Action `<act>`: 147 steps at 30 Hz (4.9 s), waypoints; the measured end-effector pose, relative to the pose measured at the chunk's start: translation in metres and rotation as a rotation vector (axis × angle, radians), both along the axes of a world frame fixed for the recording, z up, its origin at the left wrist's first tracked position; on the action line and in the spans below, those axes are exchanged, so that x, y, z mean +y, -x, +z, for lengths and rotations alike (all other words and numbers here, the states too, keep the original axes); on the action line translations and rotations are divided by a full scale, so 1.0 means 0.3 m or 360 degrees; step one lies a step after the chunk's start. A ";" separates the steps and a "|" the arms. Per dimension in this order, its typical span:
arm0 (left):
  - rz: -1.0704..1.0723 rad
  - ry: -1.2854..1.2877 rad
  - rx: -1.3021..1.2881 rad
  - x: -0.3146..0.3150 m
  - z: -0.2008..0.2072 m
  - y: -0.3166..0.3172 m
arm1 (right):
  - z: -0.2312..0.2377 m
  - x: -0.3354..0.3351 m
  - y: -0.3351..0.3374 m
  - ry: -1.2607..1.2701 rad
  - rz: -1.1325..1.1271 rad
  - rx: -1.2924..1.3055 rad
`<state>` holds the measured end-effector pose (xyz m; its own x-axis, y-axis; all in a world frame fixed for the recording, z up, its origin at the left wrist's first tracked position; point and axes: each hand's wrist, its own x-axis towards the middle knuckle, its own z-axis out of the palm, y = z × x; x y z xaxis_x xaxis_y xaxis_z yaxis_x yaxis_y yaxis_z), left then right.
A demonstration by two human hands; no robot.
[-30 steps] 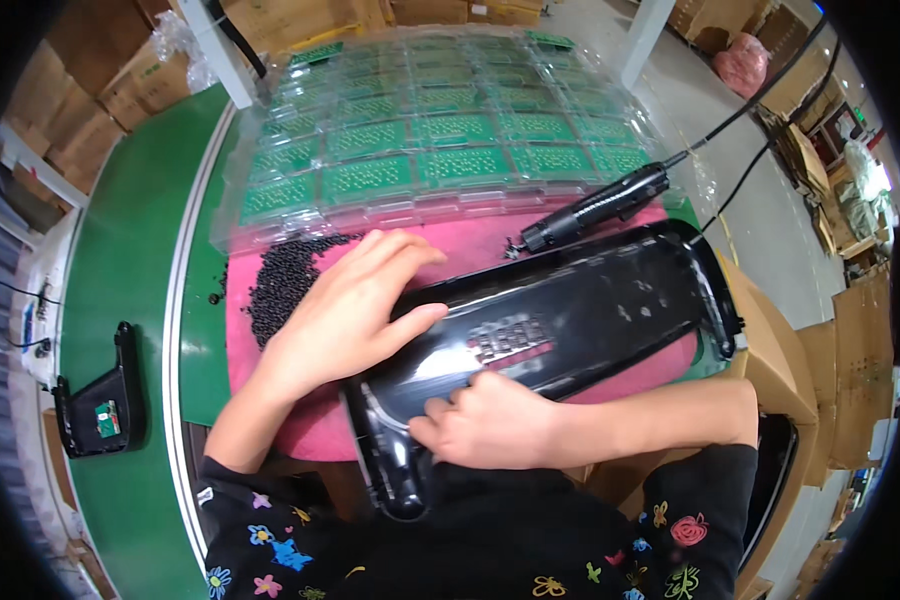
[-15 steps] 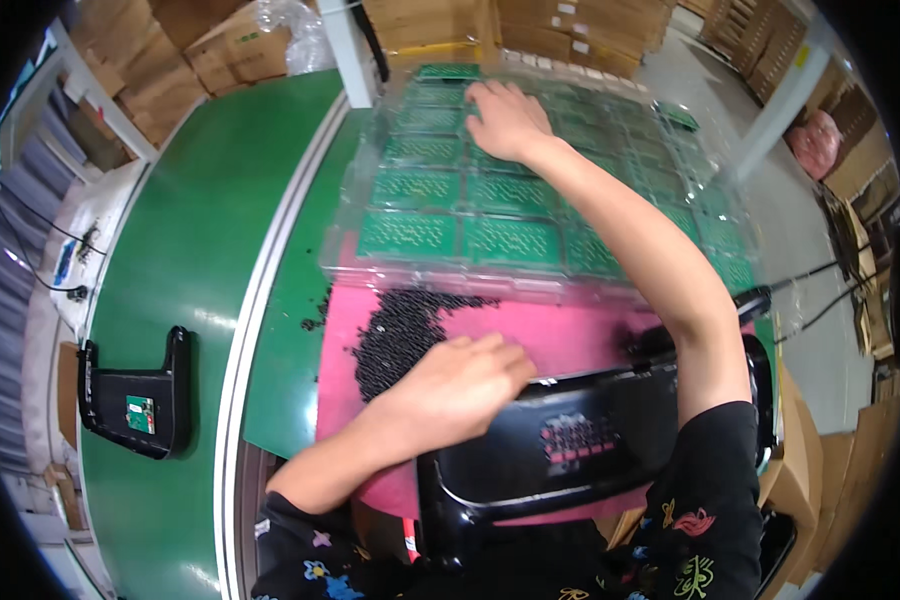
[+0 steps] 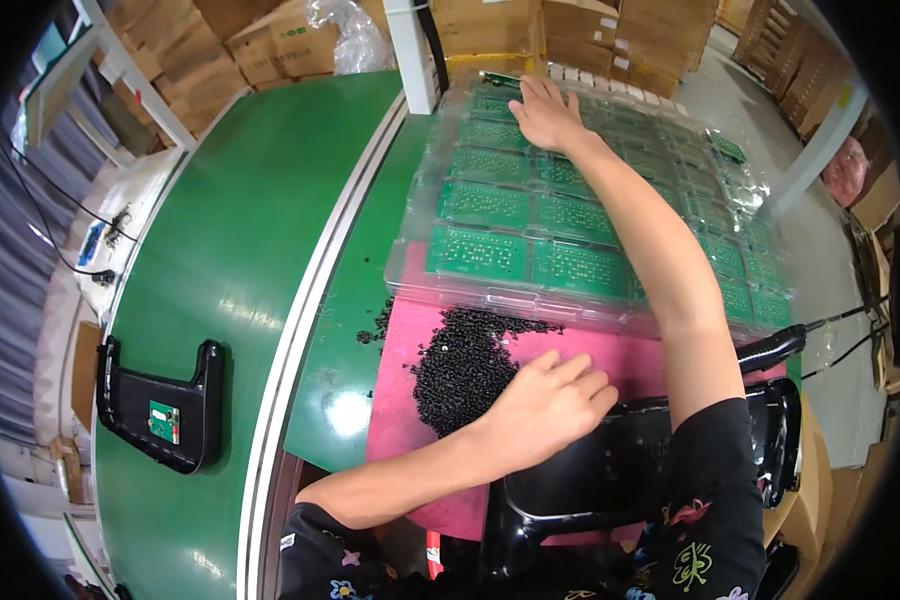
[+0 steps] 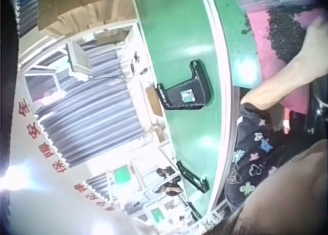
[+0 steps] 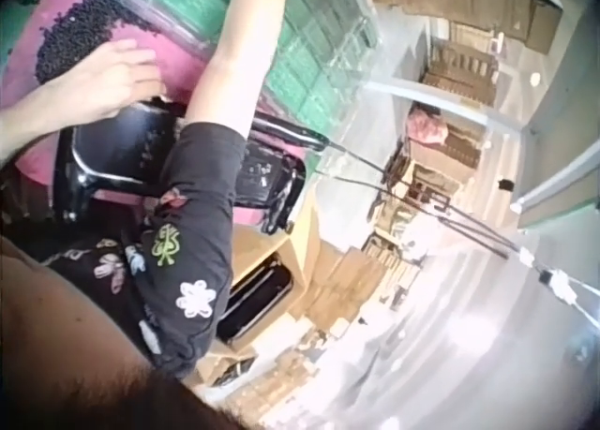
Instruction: The person is assembling electronic components by placing a PCB into a plastic casing and securing it with screws using an electric screwdriver.
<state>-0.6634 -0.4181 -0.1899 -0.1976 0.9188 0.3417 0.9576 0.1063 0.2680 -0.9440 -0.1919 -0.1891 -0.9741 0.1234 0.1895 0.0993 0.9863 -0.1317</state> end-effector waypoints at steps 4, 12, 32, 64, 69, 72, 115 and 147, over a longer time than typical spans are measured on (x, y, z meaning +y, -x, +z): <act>0.0162 -0.0104 0.0090 0.001 0.022 0.010 | 0.062 0.045 -0.203 0.0071 0.0396 0.0492; 0.0501 -0.0585 0.0123 -0.003 0.075 0.023 | 0.259 0.014 -0.830 0.0555 0.0729 0.0993; -0.0237 -0.0647 0.0040 -0.032 0.072 0.011 | 0.223 -0.024 -1.498 0.0566 0.0421 0.0510; 0.0011 0.0297 -0.0140 -0.096 -0.030 -0.001 | -0.079 0.008 -1.523 0.0768 0.0468 0.0208; -0.0012 0.0332 -0.0162 -0.092 -0.036 0.010 | -0.088 0.007 -1.521 0.0773 0.0418 0.0167; -0.0008 0.0344 -0.0169 -0.099 -0.040 0.016 | -0.093 0.004 -1.514 0.0775 0.0426 0.0151; -0.0075 0.0250 -0.0126 -0.122 -0.046 0.051 | -0.046 -0.027 -1.501 0.0750 0.0297 -0.0013; -0.0165 0.0185 -0.0219 -0.137 -0.054 0.096 | -0.020 -0.052 -1.471 0.0678 0.0317 -0.0082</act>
<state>-0.6922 -0.4592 -0.2060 -0.1376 0.9683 0.2083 0.9203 0.0472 0.3885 -0.5026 -0.2074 -0.1951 -0.9935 -0.0107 0.1132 -0.0693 0.8461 -0.5285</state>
